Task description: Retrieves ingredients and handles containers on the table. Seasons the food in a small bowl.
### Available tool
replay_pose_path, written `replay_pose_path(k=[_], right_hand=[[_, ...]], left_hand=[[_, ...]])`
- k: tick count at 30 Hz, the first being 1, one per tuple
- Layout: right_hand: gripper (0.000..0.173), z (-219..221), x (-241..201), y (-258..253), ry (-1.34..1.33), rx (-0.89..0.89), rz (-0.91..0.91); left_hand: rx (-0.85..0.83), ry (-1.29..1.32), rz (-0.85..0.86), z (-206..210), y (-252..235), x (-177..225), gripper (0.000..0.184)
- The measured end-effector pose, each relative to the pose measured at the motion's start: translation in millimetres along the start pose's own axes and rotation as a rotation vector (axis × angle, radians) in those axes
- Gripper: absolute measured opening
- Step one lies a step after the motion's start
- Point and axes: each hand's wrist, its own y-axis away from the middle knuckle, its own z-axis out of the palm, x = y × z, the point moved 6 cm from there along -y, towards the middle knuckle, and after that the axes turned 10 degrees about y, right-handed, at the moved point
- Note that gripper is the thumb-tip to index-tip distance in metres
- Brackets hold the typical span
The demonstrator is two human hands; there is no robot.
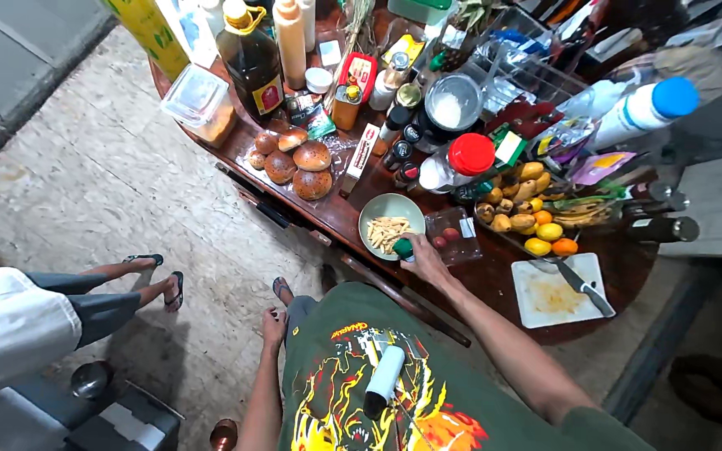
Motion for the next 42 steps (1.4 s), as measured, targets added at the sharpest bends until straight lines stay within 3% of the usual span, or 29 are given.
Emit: replay_pose_path(k=[5, 8, 12, 15, 19, 20, 24, 27, 29, 32, 34, 37, 39, 42], right_hand=[[0.076, 3, -9, -9, -0.025, 0.015, 0.001], [0.085, -3, -7, -14, -0.065, 0.056, 0.027], [0.120, -10, -5, -5, -0.205, 0.144, 0.035], [0.105, -26, -23, 12, -0.284, 0.259, -0.015], [0.093, -47, -61, 29, -0.318, 0.333, -0.123], [0.092, -52, -68, 30, -0.328, 0.334, -0.151], [0.088, -66, -73, 33, -0.420, 0.397, -0.206], [0.089, -68, -73, 39, -0.514, 0.418, -0.315], [0.089, -68, -72, 39, -0.549, 0.418, -0.360], [0.087, -71, -83, 34, -0.536, 0.361, -0.346], [0.088, -86, -107, 31, -0.517, 0.327, -0.366], [0.089, -101, -126, 25, -0.589, 0.435, -0.470], [0.084, -111, -108, -3, -0.718, 0.510, -0.460], [0.085, -113, -74, -53, -0.809, 0.558, -0.219]], left_hand=[[0.010, 0.007, 0.050, -1, 2, 15, 0.053], [0.031, 0.011, 0.217, 2, 13, 61, 0.049], [0.005, 0.013, 0.626, 20, 54, 190, 0.040], [-0.177, -0.032, 0.808, 57, 100, 300, 0.046], [-0.437, -0.192, 0.788, 132, 121, 371, 0.085], [-0.478, -0.196, 0.776, 146, 121, 377, 0.084], [-0.541, 0.031, 0.661, 158, 118, 385, 0.039], [-0.715, 0.221, 0.501, 150, 110, 382, 0.031], [-0.649, 0.160, 0.584, 128, 116, 404, 0.035], [-0.396, -0.024, 1.005, 89, 144, 469, 0.051], [-0.268, -0.198, 1.225, 96, 161, 497, 0.059], [-0.233, -0.294, 1.196, 124, 134, 482, 0.061], [-0.117, -0.117, 1.174, 88, 118, 492, 0.060], [0.068, 0.126, 1.146, 13, 127, 469, 0.058]])
